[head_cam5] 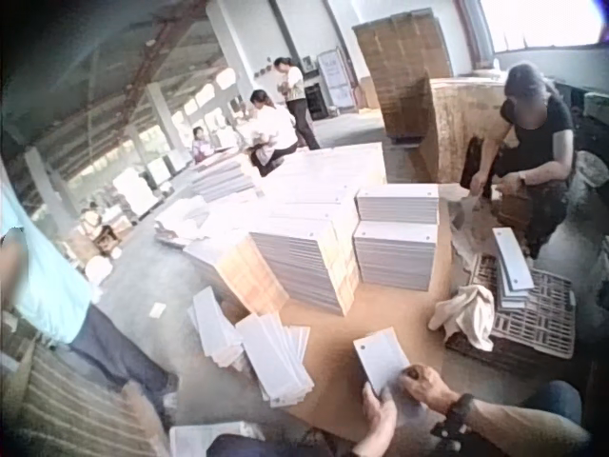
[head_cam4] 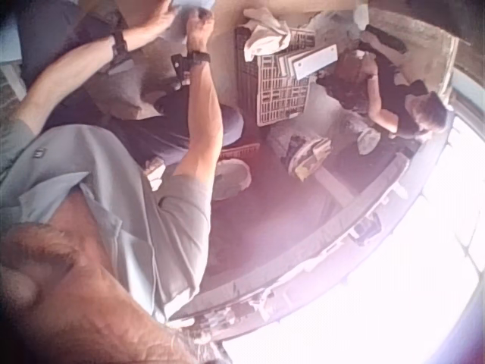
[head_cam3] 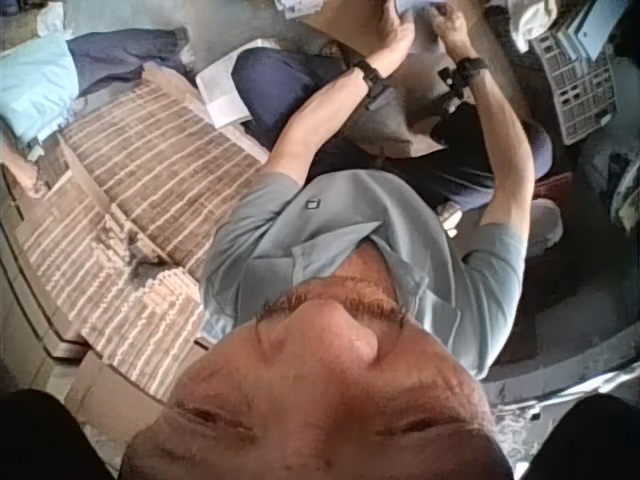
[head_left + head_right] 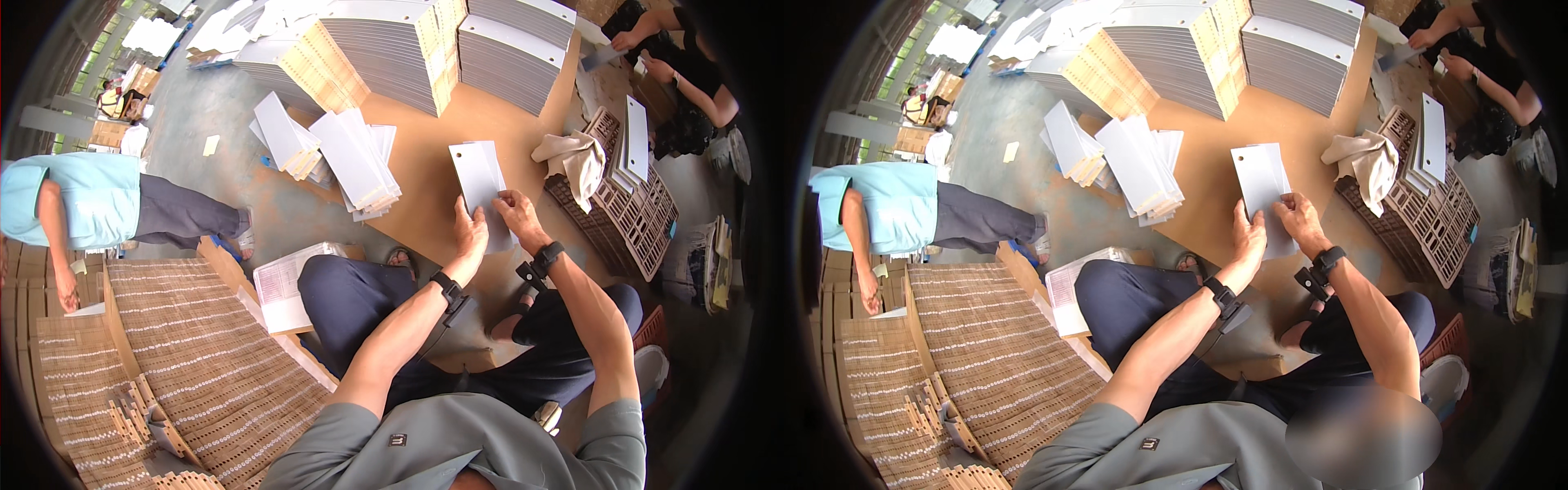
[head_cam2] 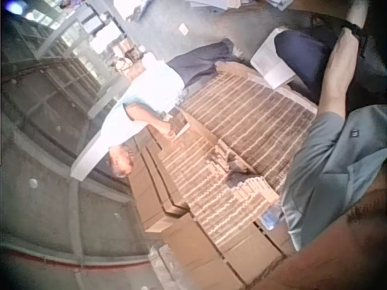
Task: The recorder is inspecting white furniture panels, wiping them with a cloth, and cleaning the edges with a blue sanding sponge.
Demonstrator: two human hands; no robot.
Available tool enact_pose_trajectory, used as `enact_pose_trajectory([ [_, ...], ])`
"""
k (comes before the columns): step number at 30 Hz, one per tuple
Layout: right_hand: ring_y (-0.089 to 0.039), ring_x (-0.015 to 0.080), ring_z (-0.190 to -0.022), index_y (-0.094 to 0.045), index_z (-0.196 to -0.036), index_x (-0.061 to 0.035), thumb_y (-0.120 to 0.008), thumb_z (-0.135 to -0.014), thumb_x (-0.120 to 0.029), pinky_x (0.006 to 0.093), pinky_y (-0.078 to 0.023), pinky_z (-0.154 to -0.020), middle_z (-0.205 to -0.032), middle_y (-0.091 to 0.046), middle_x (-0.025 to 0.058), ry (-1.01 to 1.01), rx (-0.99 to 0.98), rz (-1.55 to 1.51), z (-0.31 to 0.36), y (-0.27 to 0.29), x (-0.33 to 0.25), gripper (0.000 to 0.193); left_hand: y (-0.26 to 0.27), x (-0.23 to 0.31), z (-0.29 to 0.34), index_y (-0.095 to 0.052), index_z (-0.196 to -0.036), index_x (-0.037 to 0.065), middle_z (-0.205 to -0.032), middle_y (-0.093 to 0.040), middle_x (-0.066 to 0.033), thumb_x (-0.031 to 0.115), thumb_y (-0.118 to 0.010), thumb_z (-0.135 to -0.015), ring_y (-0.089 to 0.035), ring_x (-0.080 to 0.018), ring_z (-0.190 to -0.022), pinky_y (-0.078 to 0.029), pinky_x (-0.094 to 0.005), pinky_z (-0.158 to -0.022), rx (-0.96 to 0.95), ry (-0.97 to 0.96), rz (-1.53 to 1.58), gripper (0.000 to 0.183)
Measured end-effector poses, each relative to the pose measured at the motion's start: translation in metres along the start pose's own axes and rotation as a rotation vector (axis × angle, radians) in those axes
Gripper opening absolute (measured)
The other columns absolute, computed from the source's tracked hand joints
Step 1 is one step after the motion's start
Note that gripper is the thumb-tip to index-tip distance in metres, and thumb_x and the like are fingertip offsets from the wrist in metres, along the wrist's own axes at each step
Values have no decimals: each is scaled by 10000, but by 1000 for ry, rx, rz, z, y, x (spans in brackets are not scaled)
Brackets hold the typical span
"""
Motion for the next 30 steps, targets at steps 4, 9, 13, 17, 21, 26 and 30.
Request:
enact_pose_trajectory([
  [4,-628,251,-1075,-601,-1255,-17,-615,-957,-435,421,-525,-882,-1143,-661,102,-178,-100,-570,45,36,-48,514,-3,17,-2,-473,-1376,15,-1246,-597,-88,235,-541,-1028,-560,-198,-1122,-449,-389,-993,-214,185,517,417],
  [9,-574,251,-1208,-474,-1403,-31,-617,-931,-546,470,-485,-994,-1347,-572,138,-168,-398,-897,95,24,-41,713,-3,48,15,-572,-1247,28,-1163,-639,-83,340,-545,-1022,-611,-196,-1036,-507,-372,-917,-446,259,576,385],
  [13,-582,231,-1143,-462,-1413,-79,-627,-934,-526,433,-483,-975,-1306,-578,105,-48,-239,-1071,138,44,-35,676,-23,82,43,-504,-1364,37,-1247,-619,-78,340,-540,-1030,-585,-158,-1106,-483,-338,-952,-790,217,635,453],
  [17,-577,199,-1057,-458,-1409,-118,-678,-920,-466,404,-492,-919,-1230,-575,67,16,-137,-1083,167,73,-29,639,-39,99,68,-437,-1443,56,-1284,-602,-88,348,-559,-1019,-574,-155,-1117,-476,-321,-933,-901,169,330,528],
  [21,-549,280,-1067,-273,-1552,-144,-767,-829,-400,417,-491,-909,-1216,-487,169,92,719,-57,174,122,2,913,-39,100,71,-435,-1450,75,-1362,-522,-122,371,-604,-986,-514,-191,-1223,-440,-405,-1020,-825,146,47,576],
  [26,-519,423,-1128,-269,-1550,-182,-787,-736,-409,516,-468,-912,-1246,-471,240,-359,1014,549,174,172,92,991,-14,109,93,-492,-1408,101,-1200,-581,-67,338,-610,-993,-591,-137,-1036,-498,-313,-931,-1009,16,-7,492],
  [30,-515,446,-1150,-249,-1554,-191,-772,-724,-412,537,-472,-912,-1267,-462,249,-512,875,525,171,178,117,1006,9,77,92,-506,-1396,100,-1171,-602,-61,314,-596,-1003,-601,-136,-998,-503,-305,-901,-1025,31,-144,456],
])
Point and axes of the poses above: each hand's wrist, its own z-axis away from the middle knuckle, its own y-axis out of the back of the hand, x = y × z, the point moved 2 cm from there along -z, towards the middle knuckle
